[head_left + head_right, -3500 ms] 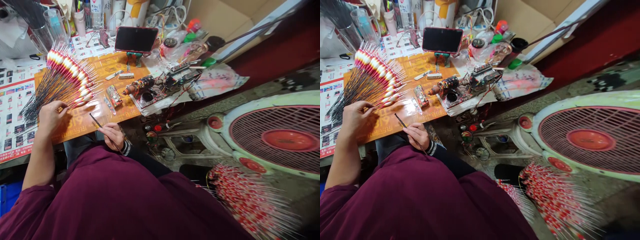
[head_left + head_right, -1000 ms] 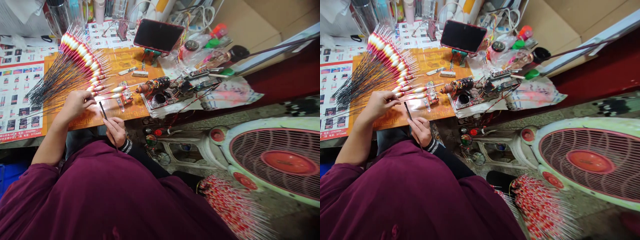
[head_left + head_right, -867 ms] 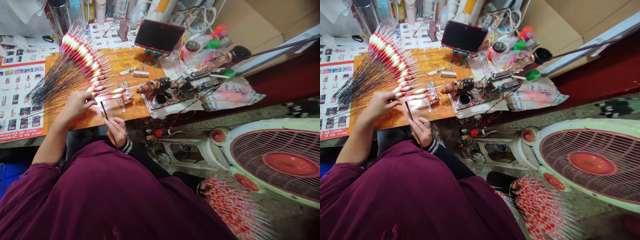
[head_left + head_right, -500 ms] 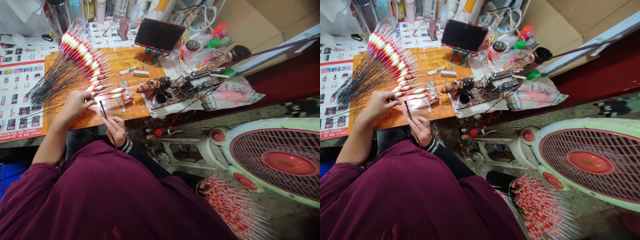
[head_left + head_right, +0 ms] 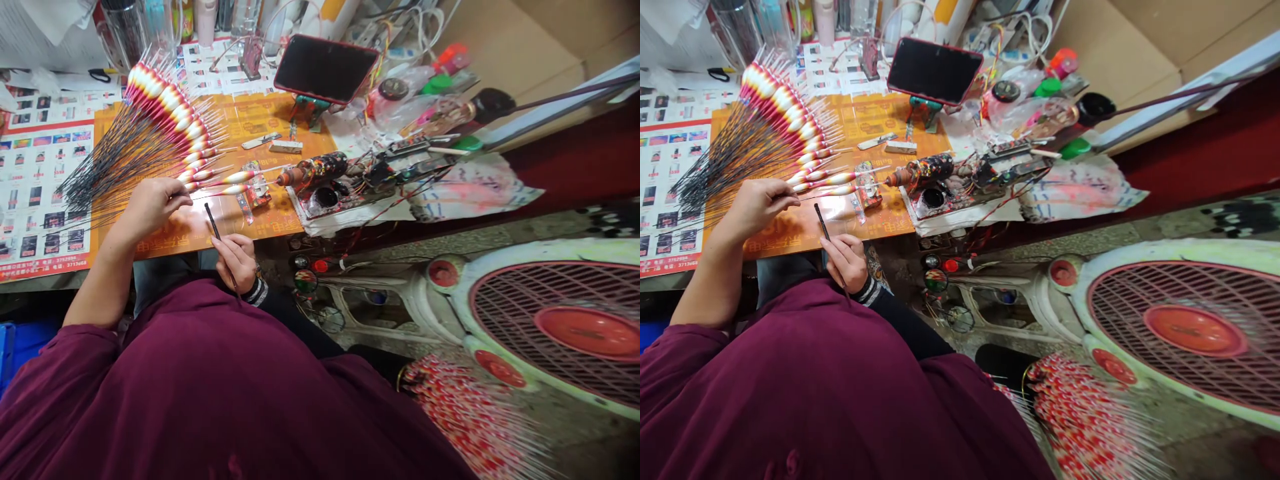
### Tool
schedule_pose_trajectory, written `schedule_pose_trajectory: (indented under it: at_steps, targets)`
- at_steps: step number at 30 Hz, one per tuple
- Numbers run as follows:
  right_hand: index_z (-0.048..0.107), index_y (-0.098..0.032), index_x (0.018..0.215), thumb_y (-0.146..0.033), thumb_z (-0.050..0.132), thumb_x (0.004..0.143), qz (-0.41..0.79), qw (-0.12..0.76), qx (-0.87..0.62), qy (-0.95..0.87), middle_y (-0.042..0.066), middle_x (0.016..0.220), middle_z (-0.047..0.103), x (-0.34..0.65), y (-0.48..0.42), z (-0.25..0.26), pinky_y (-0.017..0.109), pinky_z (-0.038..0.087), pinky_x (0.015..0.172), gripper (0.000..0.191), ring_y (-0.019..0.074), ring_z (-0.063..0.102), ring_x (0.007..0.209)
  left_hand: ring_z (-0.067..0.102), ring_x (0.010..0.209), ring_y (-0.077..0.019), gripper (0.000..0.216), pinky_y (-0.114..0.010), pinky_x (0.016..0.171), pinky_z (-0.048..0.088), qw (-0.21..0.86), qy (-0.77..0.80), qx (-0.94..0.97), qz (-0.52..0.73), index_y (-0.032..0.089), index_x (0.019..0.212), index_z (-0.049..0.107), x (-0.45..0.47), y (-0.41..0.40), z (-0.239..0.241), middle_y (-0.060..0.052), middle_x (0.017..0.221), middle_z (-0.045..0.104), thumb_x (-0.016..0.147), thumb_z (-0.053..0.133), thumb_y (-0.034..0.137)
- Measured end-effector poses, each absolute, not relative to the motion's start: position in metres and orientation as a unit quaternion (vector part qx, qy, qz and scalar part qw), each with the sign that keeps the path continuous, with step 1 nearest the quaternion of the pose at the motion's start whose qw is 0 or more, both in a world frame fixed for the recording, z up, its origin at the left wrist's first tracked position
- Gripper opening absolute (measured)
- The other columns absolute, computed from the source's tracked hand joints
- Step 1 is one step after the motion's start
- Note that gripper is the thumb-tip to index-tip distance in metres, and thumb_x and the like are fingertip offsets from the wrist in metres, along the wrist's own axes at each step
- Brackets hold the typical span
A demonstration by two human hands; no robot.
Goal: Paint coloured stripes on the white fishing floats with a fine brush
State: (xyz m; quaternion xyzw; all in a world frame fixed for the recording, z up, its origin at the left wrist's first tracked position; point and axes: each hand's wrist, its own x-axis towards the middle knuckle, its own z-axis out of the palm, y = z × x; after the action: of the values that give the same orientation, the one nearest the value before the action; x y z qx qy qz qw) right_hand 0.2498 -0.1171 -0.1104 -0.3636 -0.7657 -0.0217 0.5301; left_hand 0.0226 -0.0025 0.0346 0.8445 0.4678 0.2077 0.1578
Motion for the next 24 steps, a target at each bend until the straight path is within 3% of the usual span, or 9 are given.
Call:
schedule_pose_trajectory:
  at_steps: [5,9,14,19,24]
  targets:
    - [0.071,-0.019,0.14,-0.023,0.049,0.104,-0.014,0.495,-0.389,-0.777,0.012,0.122,0.078,0.252,-0.117,-0.119,0.048,0.063,0.099,0.042,0.0279,0.067,0.113,0.068,0.092,-0.0219,0.026,-0.031,0.078,0.047,0.035,0.516,0.833,0.197,0.021,0.103,0.081,-0.005,-0.005,0.044,-0.008,0.099,0.076,0.106,0.058,0.033]
    - [0.064,-0.019,0.15,-0.02,0.052,0.103,-0.017,0.527,-0.363,-0.769,0.012,0.122,0.078,0.25,-0.116,-0.113,0.046,0.063,0.099,0.048,0.0278,0.067,0.115,0.067,0.093,-0.0231,0.029,-0.034,0.076,0.046,0.006,0.551,0.819,0.163,0.02,0.104,0.079,-0.029,-0.006,0.043,-0.01,0.104,0.074,0.108,0.052,0.03]
    - [0.054,-0.019,0.159,-0.015,0.056,0.101,0.0,0.562,-0.335,-0.756,0.012,0.124,0.078,0.248,-0.115,-0.109,0.044,0.061,0.102,0.058,0.0276,0.066,0.117,0.064,0.091,-0.024,0.019,-0.035,0.074,0.045,-0.017,0.589,0.793,0.152,0.022,0.1,0.077,-0.049,-0.003,0.029,-0.01,0.1,0.069,0.102,0.063,0.034]
    - [0.063,-0.019,0.151,-0.018,0.054,0.101,0.015,0.541,-0.347,-0.766,0.012,0.124,0.078,0.25,-0.114,-0.117,0.048,0.062,0.101,0.05,0.0286,0.067,0.117,0.064,0.087,-0.0255,0.018,-0.037,0.069,0.043,-0.041,0.607,0.782,0.138,0.022,0.089,0.076,-0.058,0.002,0.023,-0.011,0.101,0.068,0.096,0.067,0.036]
    - [0.066,-0.019,0.146,-0.021,0.054,0.101,0.032,0.542,-0.342,-0.767,0.012,0.122,0.078,0.252,-0.113,-0.117,0.046,0.062,0.101,0.047,0.0269,0.066,0.118,0.068,0.087,-0.0247,0.018,-0.037,0.073,0.045,-0.019,0.576,0.797,0.18,0.022,0.092,0.076,-0.041,-0.005,0.039,-0.009,0.097,0.075,0.099,0.066,0.034]
